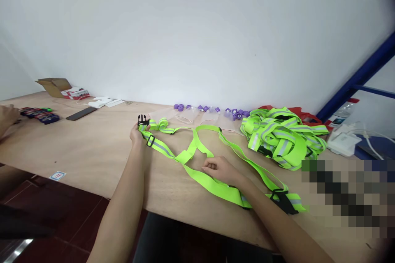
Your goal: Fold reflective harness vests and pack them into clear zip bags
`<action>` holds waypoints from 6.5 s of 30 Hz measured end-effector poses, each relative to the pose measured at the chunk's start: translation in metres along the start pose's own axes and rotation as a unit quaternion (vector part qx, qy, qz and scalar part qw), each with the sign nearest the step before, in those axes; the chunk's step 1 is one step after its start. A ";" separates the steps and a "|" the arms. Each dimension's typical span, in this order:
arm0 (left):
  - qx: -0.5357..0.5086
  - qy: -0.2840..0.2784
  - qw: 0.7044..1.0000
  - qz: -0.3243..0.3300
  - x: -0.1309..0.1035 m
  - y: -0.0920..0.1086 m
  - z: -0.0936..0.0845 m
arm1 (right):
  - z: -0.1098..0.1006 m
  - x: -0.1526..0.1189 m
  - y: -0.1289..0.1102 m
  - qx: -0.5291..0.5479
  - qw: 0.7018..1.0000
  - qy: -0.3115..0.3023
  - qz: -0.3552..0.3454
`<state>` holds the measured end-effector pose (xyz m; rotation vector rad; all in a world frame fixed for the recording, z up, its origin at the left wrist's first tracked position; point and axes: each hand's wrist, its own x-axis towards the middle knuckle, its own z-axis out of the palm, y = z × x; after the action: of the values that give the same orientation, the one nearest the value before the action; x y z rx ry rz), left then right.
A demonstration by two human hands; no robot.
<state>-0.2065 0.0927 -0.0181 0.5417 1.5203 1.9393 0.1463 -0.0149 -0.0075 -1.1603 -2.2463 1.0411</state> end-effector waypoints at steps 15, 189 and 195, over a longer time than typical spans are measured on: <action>0.430 -0.145 0.856 0.246 -0.085 0.039 -0.085 | -0.048 -0.071 0.000 -0.103 0.963 0.243 -0.051; 0.299 -0.530 0.775 0.168 -0.347 -0.038 0.080 | -0.068 -0.239 0.087 -0.082 0.958 0.243 0.130; 0.299 -0.510 0.787 0.177 -0.335 -0.039 0.057 | -0.067 -0.238 0.083 -0.098 0.958 0.234 0.132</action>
<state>0.0840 -0.0884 -0.0245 1.8906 1.2458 0.9219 0.3685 -0.1495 -0.0323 -1.6310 -1.8801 0.5541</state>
